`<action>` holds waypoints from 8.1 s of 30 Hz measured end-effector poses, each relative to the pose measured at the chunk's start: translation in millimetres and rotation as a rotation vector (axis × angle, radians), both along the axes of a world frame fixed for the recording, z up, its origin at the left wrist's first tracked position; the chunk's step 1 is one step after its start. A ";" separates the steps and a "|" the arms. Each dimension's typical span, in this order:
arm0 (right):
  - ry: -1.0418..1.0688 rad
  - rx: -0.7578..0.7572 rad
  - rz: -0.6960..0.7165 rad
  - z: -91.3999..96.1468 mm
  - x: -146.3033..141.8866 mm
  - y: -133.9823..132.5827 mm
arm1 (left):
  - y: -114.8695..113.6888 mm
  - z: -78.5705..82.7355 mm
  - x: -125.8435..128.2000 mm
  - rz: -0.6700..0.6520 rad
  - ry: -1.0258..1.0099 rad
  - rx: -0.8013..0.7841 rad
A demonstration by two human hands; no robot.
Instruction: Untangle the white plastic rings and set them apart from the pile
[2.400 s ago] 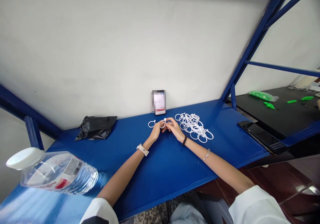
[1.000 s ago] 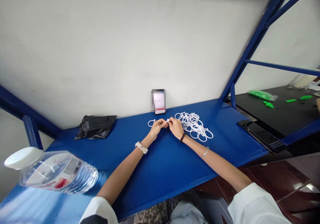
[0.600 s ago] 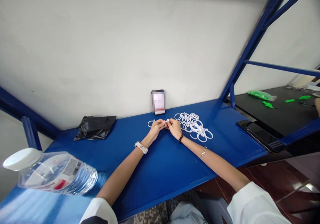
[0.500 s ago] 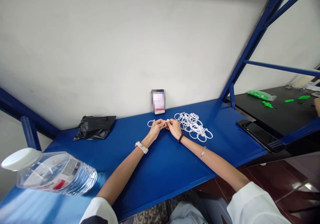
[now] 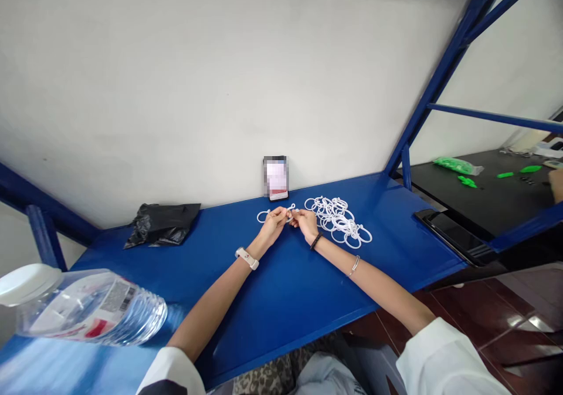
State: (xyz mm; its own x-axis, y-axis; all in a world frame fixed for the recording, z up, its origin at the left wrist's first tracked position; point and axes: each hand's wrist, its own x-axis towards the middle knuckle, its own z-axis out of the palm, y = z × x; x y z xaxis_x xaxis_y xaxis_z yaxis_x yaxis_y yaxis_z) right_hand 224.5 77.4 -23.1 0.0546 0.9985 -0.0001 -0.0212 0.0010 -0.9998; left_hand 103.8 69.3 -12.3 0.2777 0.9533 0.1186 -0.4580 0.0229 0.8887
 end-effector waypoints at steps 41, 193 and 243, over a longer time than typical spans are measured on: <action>0.221 0.174 0.158 7.4 12.9 -4.0 | -6.2 -8.2 2.1 0.268 0.555 0.251; -0.591 0.626 0.088 22.3 17.2 -14.2 | -4.8 1.0 -6.8 0.012 0.302 0.112; 0.064 0.263 0.148 17.1 18.0 -5.3 | -5.4 0.2 -4.9 0.054 0.357 0.127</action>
